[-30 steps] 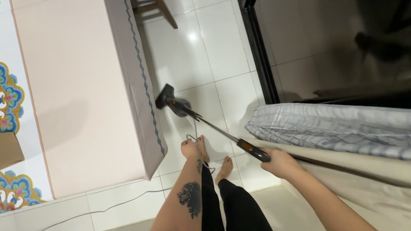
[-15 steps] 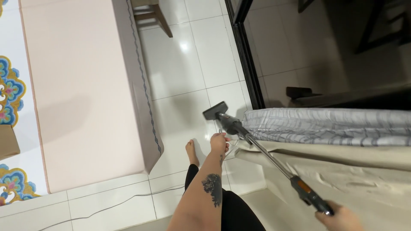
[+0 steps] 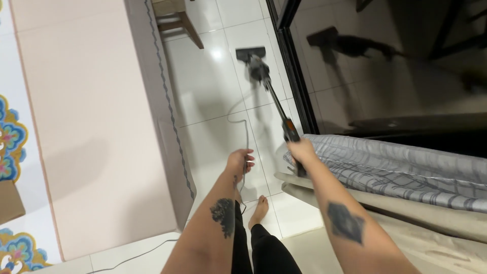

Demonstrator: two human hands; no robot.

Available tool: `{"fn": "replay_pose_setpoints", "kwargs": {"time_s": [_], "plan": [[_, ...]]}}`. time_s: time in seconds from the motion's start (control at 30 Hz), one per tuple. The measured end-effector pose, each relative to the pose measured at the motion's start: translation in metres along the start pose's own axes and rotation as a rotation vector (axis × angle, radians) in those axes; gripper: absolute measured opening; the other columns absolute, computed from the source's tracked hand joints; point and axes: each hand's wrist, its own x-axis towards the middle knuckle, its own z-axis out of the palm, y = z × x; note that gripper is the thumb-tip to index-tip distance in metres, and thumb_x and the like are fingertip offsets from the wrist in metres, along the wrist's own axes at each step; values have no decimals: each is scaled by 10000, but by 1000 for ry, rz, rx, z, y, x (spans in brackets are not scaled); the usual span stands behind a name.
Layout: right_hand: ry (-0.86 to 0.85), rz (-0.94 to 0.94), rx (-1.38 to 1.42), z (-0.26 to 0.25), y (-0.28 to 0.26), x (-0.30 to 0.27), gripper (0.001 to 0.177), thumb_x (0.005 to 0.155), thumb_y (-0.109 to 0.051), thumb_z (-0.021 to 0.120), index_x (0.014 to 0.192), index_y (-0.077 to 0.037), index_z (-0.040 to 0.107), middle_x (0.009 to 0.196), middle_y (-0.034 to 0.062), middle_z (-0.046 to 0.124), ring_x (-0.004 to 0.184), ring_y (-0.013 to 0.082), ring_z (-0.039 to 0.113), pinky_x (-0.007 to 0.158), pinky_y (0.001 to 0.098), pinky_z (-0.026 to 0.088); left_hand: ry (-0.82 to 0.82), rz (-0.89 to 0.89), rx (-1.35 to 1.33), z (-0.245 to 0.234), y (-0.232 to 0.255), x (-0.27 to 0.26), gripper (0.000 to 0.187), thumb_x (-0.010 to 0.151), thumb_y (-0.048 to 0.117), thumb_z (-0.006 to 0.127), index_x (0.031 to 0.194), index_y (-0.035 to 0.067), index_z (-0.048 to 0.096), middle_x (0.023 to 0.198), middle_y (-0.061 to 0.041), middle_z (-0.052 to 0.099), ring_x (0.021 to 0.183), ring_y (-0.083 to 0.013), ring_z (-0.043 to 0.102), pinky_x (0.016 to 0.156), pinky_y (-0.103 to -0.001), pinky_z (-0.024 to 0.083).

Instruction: The person vacuums the tiled floor in a dining area, moving the vacuum head along the walls, around chair legs, and under the edges of furniture while managing the power cord by hand.

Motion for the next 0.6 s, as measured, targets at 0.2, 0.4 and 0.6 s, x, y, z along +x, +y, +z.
{"fn": "replay_pose_setpoints", "kwargs": {"time_s": [0.2,0.4,0.6], "plan": [[-23,170,233,9,-91,37,233,834,-207,723,848,3,624,559,93,594,417,217,562,427,403,468,20,60,58,16,63,-17,237,1002,258,558,1176,110,622,820,-56,578,649,-160,583,534,-281,448],[-158,236,324,-17,-51,-45,286,901,-253,722,922,14,621,634,91,563,441,181,508,435,372,430,-95,85,134,35,76,-32,350,1059,308,435,1166,42,635,889,-55,682,667,-129,651,581,-259,501],[-488,426,767,-23,-41,-87,244,901,-298,689,871,-89,568,659,34,591,500,154,562,486,326,492,-101,101,251,47,54,-50,310,1041,239,405,1224,87,603,883,-72,699,607,-131,607,520,-264,454]]}}
